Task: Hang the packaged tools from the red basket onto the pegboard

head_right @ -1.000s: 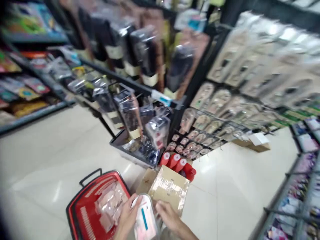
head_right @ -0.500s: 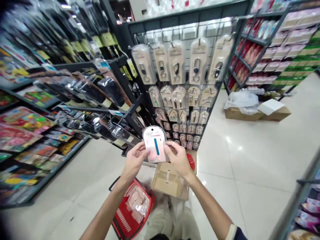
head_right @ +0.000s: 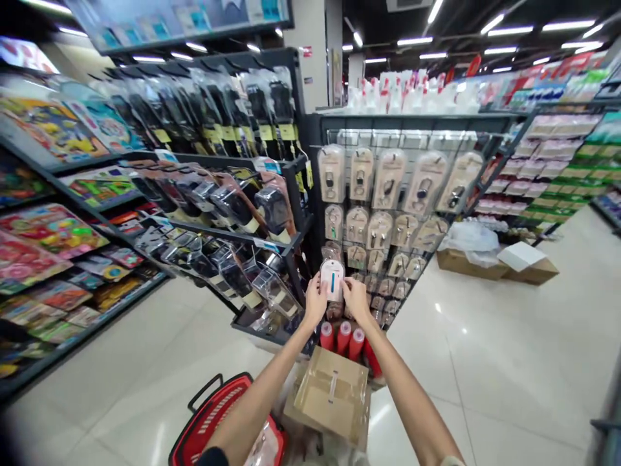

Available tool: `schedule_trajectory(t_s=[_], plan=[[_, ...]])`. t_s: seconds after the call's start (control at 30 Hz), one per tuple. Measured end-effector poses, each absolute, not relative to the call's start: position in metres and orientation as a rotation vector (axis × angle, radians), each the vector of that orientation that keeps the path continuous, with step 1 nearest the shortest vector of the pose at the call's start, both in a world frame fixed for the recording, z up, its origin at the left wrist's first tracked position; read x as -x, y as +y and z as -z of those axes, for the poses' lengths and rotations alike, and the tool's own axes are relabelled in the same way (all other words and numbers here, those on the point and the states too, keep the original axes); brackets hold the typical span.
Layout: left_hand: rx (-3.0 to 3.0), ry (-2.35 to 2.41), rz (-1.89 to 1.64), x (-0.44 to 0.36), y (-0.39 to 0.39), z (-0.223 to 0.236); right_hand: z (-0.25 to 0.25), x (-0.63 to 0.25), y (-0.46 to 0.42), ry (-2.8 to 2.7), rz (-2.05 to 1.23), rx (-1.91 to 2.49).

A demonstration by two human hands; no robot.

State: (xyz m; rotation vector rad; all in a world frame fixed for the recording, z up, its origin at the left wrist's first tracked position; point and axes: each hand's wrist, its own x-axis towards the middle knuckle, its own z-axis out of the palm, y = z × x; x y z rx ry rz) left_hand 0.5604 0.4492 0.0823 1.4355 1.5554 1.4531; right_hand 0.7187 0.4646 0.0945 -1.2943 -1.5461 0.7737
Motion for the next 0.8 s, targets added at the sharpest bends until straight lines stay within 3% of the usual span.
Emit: schedule_trajectory(t_s=[0.2,0.8], plan=[[-1.350,1.653,-1.643,-0.547,0.489,-0.067,-0.098,-0.679,0.512,-1.701,-0.596,1.342],[-1.438,1.559,-1.571,-0.538,0.527,-0.051,-0.068,-0.674,0.542,-1.752,-0.465,1.547]])
